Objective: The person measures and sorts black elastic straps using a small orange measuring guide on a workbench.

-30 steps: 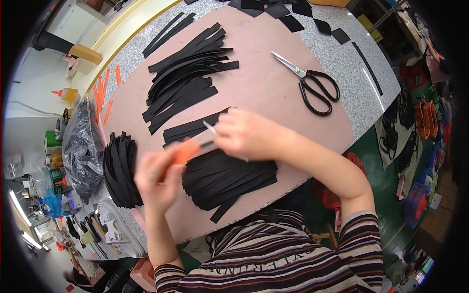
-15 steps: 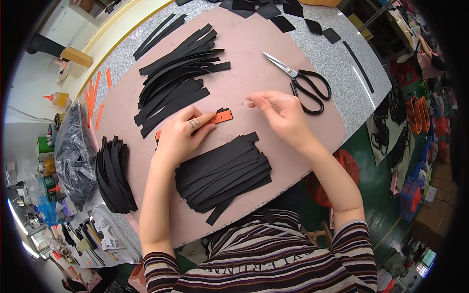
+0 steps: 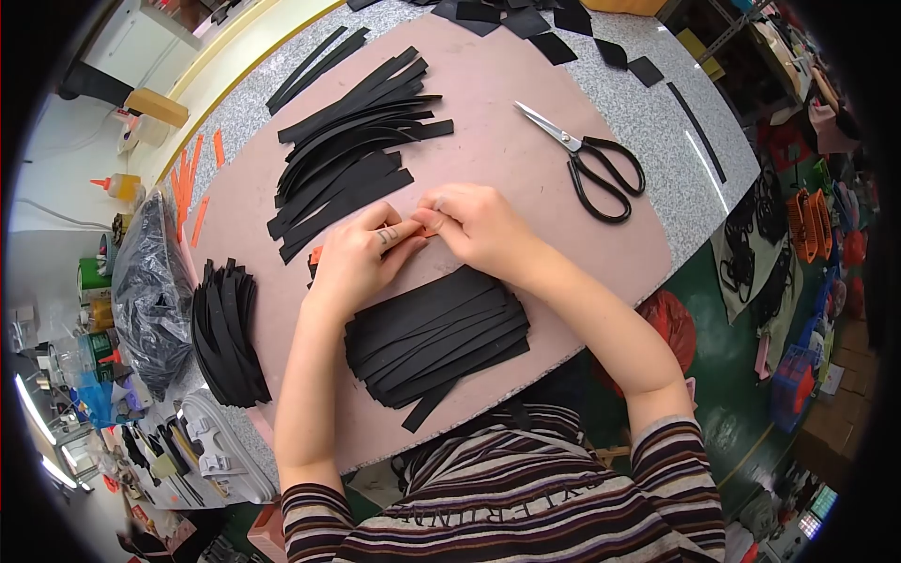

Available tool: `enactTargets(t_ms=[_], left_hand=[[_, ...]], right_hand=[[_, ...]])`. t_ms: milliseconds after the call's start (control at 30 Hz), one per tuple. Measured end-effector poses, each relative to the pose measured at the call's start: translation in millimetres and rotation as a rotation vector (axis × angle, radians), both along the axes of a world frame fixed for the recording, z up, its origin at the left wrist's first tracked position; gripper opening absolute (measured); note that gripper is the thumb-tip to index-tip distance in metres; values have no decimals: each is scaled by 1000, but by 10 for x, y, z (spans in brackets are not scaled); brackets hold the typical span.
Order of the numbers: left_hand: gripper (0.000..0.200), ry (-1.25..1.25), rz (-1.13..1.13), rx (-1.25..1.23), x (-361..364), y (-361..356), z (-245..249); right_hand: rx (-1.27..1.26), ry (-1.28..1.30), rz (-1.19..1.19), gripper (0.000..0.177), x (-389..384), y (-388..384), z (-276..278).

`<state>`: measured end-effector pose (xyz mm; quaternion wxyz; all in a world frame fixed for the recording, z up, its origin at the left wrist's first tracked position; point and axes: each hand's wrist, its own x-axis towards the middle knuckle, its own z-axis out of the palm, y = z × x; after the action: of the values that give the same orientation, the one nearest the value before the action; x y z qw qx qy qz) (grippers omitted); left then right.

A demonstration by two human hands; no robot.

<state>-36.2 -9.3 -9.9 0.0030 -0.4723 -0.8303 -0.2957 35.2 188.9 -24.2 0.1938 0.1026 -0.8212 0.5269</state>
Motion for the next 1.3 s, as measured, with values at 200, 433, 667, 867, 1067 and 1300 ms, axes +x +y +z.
enactTargets(t_ms=[200, 433, 667, 867, 1067, 1300], left_hand=[[26, -53, 51, 33, 13, -39, 45], [32, 73, 330, 208, -105, -306, 174], [33, 118, 367, 240, -99, -442, 220], [32, -126, 111, 131, 72, -186, 164], [28, -55, 62, 9, 41, 17, 31], [23, -73, 65, 24, 15, 9, 18]], right_hand=[[11, -129, 39, 19, 91, 90, 155], [569, 229, 96, 11, -8, 132, -116], [686, 349, 224, 16, 269, 242, 148], [408, 71, 164, 24, 669, 368, 160], [100, -53, -153, 18, 345, 433, 242], [89, -41, -79, 21, 57, 114, 49]])
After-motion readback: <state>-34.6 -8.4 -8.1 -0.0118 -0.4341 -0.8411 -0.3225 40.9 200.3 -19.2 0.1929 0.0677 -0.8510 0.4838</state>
